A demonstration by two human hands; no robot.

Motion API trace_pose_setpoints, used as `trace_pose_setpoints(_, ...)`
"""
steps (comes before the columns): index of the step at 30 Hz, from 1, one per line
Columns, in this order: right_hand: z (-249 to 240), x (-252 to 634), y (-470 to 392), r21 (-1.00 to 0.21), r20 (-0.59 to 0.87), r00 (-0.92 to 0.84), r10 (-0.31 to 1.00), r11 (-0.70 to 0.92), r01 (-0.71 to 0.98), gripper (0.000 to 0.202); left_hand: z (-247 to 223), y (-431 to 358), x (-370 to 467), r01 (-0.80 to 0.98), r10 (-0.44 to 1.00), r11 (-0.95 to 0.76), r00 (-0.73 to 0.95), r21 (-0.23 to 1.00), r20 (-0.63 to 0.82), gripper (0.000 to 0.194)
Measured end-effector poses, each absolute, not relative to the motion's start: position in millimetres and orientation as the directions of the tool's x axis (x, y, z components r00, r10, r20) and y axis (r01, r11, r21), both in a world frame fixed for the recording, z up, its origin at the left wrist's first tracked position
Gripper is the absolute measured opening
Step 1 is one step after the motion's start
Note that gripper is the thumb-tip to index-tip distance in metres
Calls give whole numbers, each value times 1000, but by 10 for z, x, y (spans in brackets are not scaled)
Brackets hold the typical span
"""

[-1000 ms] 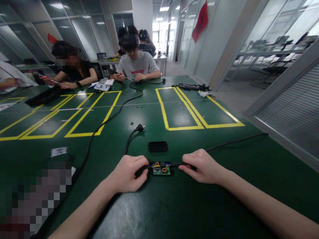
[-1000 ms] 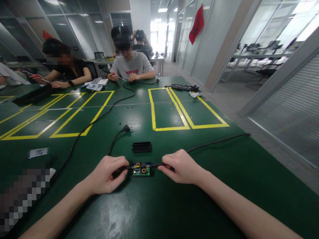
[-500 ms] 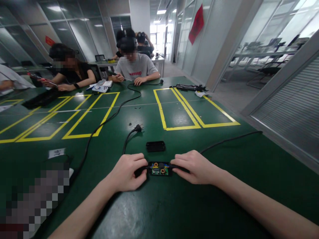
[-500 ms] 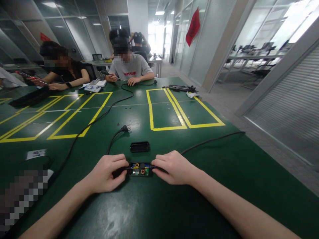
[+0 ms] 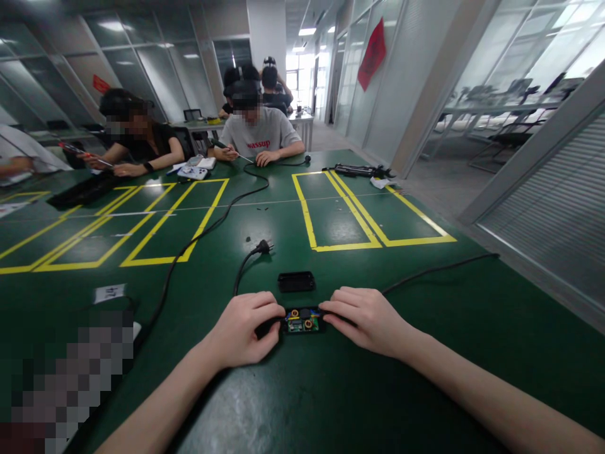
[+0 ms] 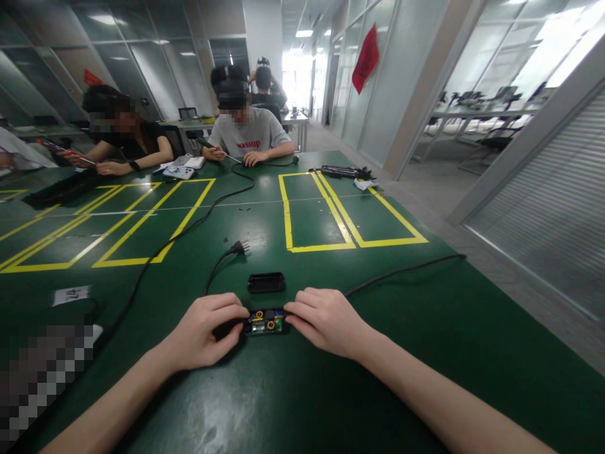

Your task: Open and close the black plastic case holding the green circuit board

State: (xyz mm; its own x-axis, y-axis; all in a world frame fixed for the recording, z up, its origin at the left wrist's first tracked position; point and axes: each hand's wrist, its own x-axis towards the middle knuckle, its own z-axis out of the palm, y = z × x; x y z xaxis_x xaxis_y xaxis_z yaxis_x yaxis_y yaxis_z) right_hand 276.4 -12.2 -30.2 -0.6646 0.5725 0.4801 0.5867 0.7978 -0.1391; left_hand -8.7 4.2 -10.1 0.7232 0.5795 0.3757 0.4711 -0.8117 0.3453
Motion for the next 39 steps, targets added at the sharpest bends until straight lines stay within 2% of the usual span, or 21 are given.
trace_pose_setpoints(5,-271,2768,-124,-199,485,-679,551,826,527,21,-99,43,-87,466,594,-796,727,388,345,19)
trace_pose_setpoints(9,-237,2775,-129,-240,431,-723,541,840,486,14,-89,42,-75,461,580,-804,747,376,324,22)
trace_pose_setpoints(16,-251,2783,-127,-216,412,-737,536,843,492,15,-77,45,-41,431,547,-827,764,362,341,22)
trace_pose_setpoints(22,-235,2766,-96,-184,391,-728,563,823,538,14,-103,73,-38,477,558,-828,749,294,357,20)
trace_pose_setpoints(29,-244,2756,-55,-150,482,-672,563,808,570,18,-118,114,-37,525,577,-811,646,259,500,17)
trace_pose_setpoints(31,-274,2750,-42,-177,501,-612,612,765,619,33,-136,123,-43,590,623,-768,601,249,501,30)
trace_pose_setpoints(34,-353,2738,-15,-207,440,-595,673,721,662,58,-189,139,-58,643,666,-734,615,220,423,63)
trace_pose_setpoints(36,-405,2735,0,-219,398,-615,681,721,657,57,-226,148,-68,628,658,-747,656,216,368,69)
trace_pose_setpoints(39,-438,2743,3,-231,404,-626,666,737,635,46,-258,153,-73,594,638,-768,681,238,360,59)
